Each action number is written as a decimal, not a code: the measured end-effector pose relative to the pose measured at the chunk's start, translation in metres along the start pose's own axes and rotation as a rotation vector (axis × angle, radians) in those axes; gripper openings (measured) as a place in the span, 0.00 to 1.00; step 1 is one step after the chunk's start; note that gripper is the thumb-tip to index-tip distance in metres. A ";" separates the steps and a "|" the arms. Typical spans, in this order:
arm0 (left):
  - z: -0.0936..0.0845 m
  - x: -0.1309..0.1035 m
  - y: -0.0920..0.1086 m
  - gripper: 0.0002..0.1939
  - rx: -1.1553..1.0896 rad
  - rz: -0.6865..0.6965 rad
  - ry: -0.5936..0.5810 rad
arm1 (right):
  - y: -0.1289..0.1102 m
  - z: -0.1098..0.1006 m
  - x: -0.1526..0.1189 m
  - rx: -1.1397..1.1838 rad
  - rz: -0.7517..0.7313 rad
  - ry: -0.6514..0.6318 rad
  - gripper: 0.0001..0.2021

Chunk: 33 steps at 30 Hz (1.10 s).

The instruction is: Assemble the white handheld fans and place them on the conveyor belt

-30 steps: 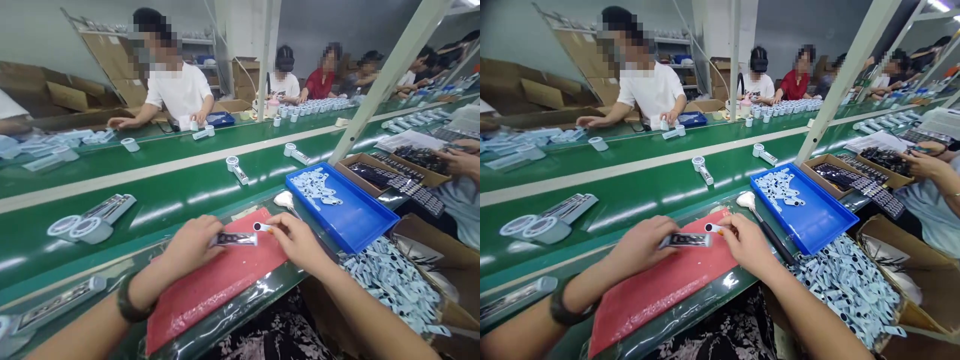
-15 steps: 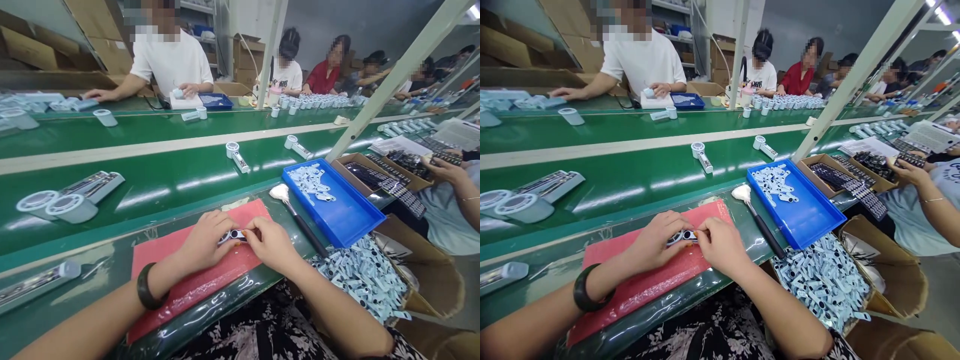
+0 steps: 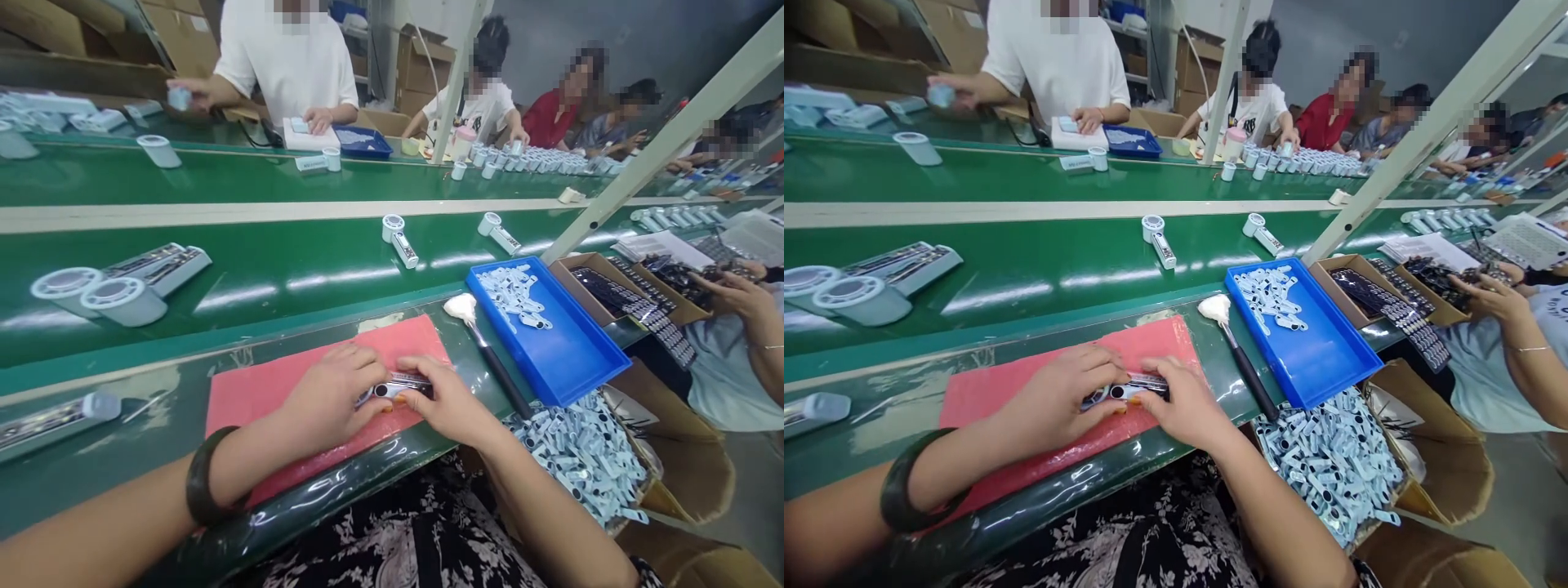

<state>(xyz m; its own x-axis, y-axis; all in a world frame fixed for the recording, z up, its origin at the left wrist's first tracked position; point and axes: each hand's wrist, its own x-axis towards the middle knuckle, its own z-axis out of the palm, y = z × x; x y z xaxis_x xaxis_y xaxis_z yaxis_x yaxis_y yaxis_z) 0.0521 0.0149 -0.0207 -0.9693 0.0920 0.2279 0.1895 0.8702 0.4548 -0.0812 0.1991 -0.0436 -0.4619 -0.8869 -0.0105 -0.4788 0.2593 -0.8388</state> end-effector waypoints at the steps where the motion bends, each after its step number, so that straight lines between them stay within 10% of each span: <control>1: 0.003 -0.003 0.004 0.08 0.024 -0.010 0.009 | -0.002 0.000 -0.003 -0.050 -0.013 -0.018 0.20; 10: 0.025 -0.016 0.016 0.11 0.132 -0.099 0.108 | -0.002 0.009 -0.008 -0.117 -0.092 0.020 0.15; 24: 0.004 -0.013 0.003 0.13 0.250 0.051 -0.014 | -0.008 0.011 -0.007 -0.118 -0.101 0.022 0.19; 28: -0.019 0.000 -0.056 0.16 0.400 0.254 -0.088 | -0.002 -0.028 -0.018 -0.079 -0.127 0.187 0.21; 33: -0.066 0.100 -0.155 0.18 0.617 0.331 -0.037 | 0.041 -0.113 -0.036 -0.380 0.171 0.582 0.11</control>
<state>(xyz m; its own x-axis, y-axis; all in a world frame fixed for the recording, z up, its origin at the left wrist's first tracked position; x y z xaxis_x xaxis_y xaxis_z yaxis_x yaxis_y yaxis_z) -0.0636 -0.1422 -0.0116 -0.8830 0.4061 0.2356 0.3623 0.9085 -0.2080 -0.1688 0.2847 -0.0157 -0.8261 -0.5018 0.2562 -0.5425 0.5855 -0.6024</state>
